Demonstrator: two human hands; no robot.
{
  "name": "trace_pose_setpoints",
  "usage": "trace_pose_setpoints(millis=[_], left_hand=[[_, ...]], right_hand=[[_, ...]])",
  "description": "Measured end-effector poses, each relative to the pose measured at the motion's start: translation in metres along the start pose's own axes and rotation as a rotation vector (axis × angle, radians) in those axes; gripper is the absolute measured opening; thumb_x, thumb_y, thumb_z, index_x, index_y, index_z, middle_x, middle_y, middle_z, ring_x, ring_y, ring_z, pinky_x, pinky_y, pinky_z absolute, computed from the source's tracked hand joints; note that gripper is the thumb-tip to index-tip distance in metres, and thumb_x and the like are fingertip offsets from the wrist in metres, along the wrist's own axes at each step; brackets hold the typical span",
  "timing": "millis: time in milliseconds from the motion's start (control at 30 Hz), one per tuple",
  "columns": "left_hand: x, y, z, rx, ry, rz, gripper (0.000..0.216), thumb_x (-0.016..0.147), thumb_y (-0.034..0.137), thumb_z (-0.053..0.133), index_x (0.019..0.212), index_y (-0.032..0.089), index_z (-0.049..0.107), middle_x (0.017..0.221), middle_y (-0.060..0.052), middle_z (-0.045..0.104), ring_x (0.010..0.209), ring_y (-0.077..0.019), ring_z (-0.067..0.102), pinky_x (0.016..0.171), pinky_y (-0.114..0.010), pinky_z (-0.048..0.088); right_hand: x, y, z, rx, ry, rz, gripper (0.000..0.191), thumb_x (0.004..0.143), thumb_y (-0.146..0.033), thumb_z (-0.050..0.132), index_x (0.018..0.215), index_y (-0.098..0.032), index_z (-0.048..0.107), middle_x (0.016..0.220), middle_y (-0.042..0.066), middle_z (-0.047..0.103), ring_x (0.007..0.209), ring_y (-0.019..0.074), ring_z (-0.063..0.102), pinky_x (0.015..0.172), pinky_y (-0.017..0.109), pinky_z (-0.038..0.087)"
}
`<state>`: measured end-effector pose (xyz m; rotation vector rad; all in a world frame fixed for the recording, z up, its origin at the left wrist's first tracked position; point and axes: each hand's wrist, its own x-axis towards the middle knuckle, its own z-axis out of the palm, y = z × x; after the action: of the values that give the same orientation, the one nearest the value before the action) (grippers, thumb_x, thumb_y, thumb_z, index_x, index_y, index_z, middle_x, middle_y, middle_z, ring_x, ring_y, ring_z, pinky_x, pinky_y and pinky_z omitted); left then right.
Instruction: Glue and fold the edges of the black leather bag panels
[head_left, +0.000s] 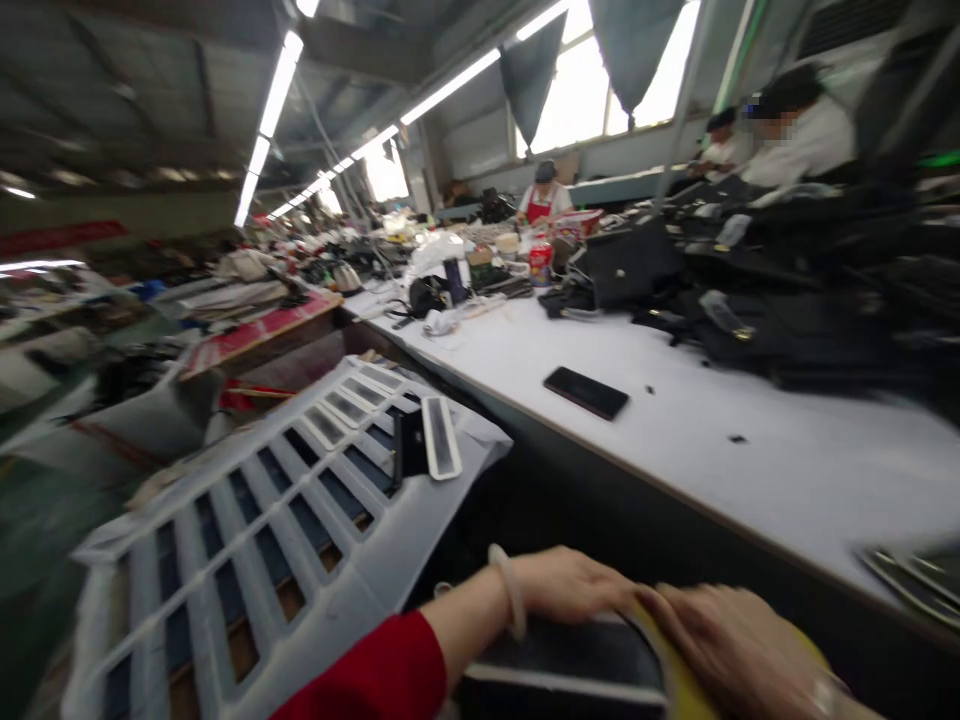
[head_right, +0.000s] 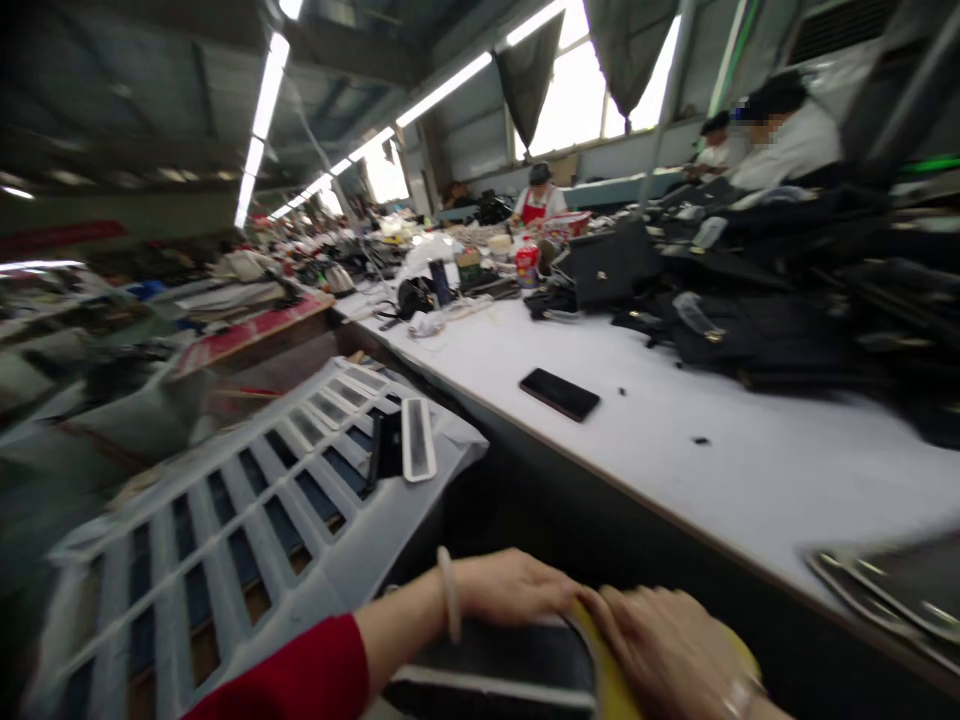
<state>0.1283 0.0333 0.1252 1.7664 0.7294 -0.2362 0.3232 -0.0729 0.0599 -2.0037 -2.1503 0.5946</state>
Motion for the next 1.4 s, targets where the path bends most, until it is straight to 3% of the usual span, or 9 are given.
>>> trace_pose_setpoints(millis=[100, 167, 267, 400, 567, 700, 833, 1133, 1400], left_hand=[[0.017, -0.011, -0.002, -0.092, -0.036, 0.038, 0.053, 0.094, 0.048, 0.04, 0.123, 0.014, 0.069, 0.121, -0.007, 0.071, 0.112, -0.0267, 0.062, 0.099, -0.035, 0.044], [0.027, -0.017, -0.005, -0.132, -0.052, 0.044, 0.052, 0.088, 0.046, 0.049, 0.12, 0.012, 0.07, 0.119, -0.009, 0.072, 0.108, -0.0263, 0.063, 0.097, -0.034, 0.044], [0.031, -0.017, -0.007, -0.167, -0.04, 0.02, 0.046, 0.078, 0.037, 0.058, 0.112, 0.011, 0.074, 0.104, -0.008, 0.076, 0.09, -0.0232, 0.065, 0.084, -0.031, 0.047], [0.029, -0.012, -0.004, -0.222, -0.02, -0.012, 0.042, 0.071, 0.032, 0.06, 0.102, 0.011, 0.078, 0.081, -0.005, 0.074, 0.063, -0.0149, 0.054, 0.061, -0.026, 0.041], [0.032, -0.007, -0.002, -0.264, -0.039, -0.04, 0.033, 0.069, 0.031, 0.06, 0.085, 0.009, 0.079, 0.056, 0.001, 0.056, 0.051, -0.0102, 0.039, 0.05, -0.023, 0.031], [0.031, -0.003, -0.002, -0.244, -0.059, -0.038, 0.029, 0.069, 0.028, 0.058, 0.081, 0.011, 0.078, 0.056, 0.002, 0.053, 0.051, -0.0101, 0.039, 0.048, -0.023, 0.028], [0.03, -0.001, -0.002, -0.214, -0.049, -0.042, 0.034, 0.07, 0.028, 0.057, 0.091, 0.013, 0.078, 0.065, 0.0, 0.059, 0.058, -0.012, 0.045, 0.052, -0.023, 0.032], [0.039, -0.007, -0.006, -0.099, -0.06, -0.003, 0.02, 0.07, 0.031, 0.057, 0.062, 0.015, 0.065, 0.055, 0.004, 0.041, 0.054, -0.0109, 0.037, 0.049, -0.024, 0.028], [0.038, 0.007, -0.003, 0.056, 0.005, 0.029, 0.021, 0.07, 0.026, 0.053, 0.072, 0.018, 0.072, 0.063, -0.001, 0.061, 0.066, -0.019, 0.055, 0.056, -0.027, 0.034]], right_hand=[[-0.007, -0.025, -0.032, 0.048, -0.063, 0.09, 0.06, 0.098, -0.049, 0.023, 0.069, -0.021, 0.067, 0.073, 0.017, 0.073, 0.071, 0.0311, 0.069, 0.064, 0.036, 0.035], [-0.009, -0.03, -0.039, 0.113, -0.067, 0.16, 0.058, 0.096, -0.053, 0.027, 0.064, -0.02, 0.062, 0.071, 0.015, 0.071, 0.07, 0.0278, 0.065, 0.066, 0.036, 0.032], [-0.016, -0.02, -0.036, 0.303, -0.076, 0.228, 0.061, 0.091, -0.065, 0.033, 0.053, -0.02, 0.047, 0.057, 0.007, 0.058, 0.057, 0.0179, 0.051, 0.062, 0.033, 0.029], [-0.016, 0.007, -0.024, 0.697, -0.098, 0.364, 0.072, 0.082, -0.085, 0.013, 0.053, -0.022, 0.033, 0.047, -0.003, 0.033, 0.044, 0.01, 0.028, 0.048, 0.028, 0.022], [-0.009, 0.005, -0.017, 1.173, -0.141, 0.437, 0.081, 0.073, -0.093, 0.021, 0.088, -0.02, 0.054, 0.054, -0.009, 0.03, 0.045, 0.008, 0.022, 0.044, 0.023, 0.02], [-0.006, -0.014, -0.015, 1.408, -0.146, 0.397, 0.087, 0.065, -0.088, 0.052, 0.12, -0.021, 0.048, 0.062, -0.01, 0.033, 0.049, 0.0072, 0.025, 0.046, 0.021, 0.025], [-0.002, -0.022, -0.007, 1.44, -0.055, 0.425, 0.075, 0.065, -0.058, 0.072, 0.124, -0.018, 0.047, 0.063, -0.009, 0.039, 0.051, 0.0076, 0.032, 0.047, 0.022, 0.027], [0.003, -0.024, -0.005, 1.345, -0.005, 0.419, 0.035, 0.061, -0.031, 0.056, 0.093, -0.017, 0.057, 0.06, -0.008, 0.039, 0.052, 0.0092, 0.033, 0.047, 0.024, 0.025], [0.015, -0.024, -0.007, 1.224, 0.03, 0.394, 0.016, 0.058, -0.022, 0.056, 0.074, -0.019, 0.054, 0.068, -0.004, 0.049, 0.066, 0.0131, 0.039, 0.061, 0.027, 0.031]])
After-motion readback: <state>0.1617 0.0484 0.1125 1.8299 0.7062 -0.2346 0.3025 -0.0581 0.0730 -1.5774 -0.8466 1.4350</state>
